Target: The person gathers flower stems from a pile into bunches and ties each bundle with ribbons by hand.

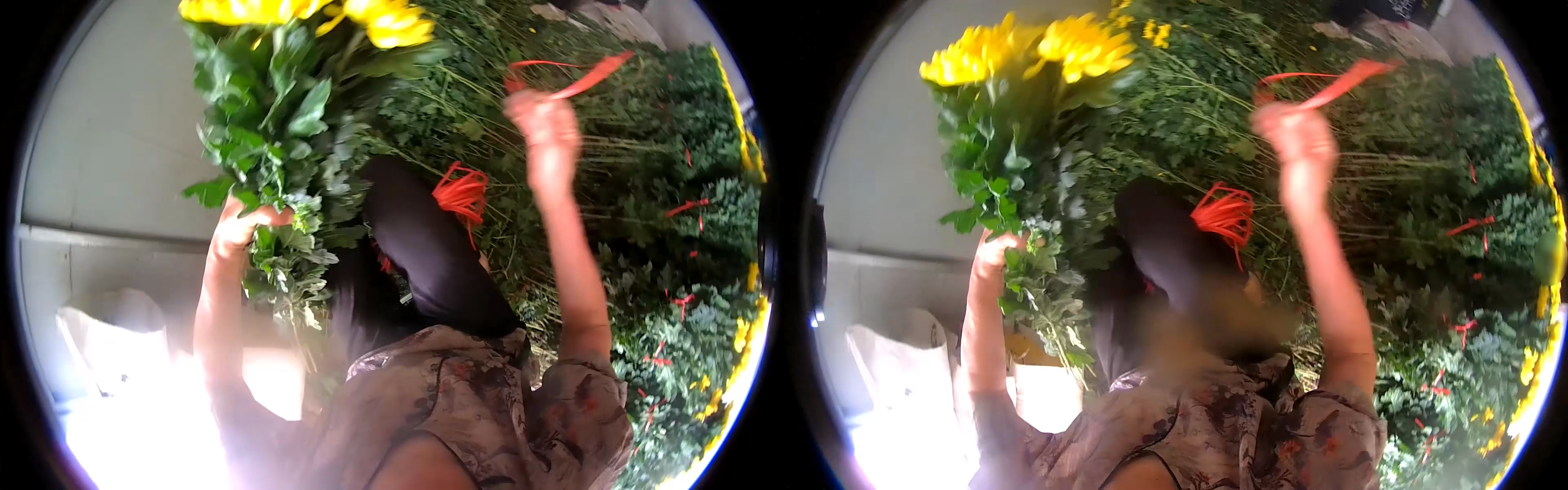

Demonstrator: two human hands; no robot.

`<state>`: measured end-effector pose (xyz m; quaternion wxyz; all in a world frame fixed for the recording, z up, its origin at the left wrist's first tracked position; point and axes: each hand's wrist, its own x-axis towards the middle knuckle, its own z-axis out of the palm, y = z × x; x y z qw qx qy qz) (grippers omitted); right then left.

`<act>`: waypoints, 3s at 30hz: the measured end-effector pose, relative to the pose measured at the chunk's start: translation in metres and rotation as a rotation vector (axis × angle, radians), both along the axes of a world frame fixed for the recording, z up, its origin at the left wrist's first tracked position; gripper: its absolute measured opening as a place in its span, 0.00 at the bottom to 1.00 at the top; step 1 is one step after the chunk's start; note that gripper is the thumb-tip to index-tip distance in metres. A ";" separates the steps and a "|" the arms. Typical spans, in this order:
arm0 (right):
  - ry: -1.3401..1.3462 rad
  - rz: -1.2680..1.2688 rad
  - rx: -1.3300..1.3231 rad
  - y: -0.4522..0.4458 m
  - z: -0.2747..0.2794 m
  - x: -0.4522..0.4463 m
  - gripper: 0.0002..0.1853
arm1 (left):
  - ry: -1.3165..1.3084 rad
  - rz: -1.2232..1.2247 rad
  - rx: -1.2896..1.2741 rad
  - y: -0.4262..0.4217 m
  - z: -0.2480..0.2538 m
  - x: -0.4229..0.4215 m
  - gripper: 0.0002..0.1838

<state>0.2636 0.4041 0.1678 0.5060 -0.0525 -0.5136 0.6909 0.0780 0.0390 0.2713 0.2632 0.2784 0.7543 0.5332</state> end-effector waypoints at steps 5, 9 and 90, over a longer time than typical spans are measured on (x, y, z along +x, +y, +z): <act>-0.056 0.537 -0.182 -0.156 -0.019 -0.063 0.07 | -0.240 -0.183 -0.098 0.018 0.016 -0.011 0.14; -0.029 0.550 -0.295 -0.175 -0.036 -0.061 0.06 | -0.152 -0.216 -0.293 0.052 0.040 0.004 0.23; -0.546 0.643 0.312 -0.125 -0.017 -0.069 0.05 | 0.941 0.058 0.119 0.082 -0.113 0.027 0.08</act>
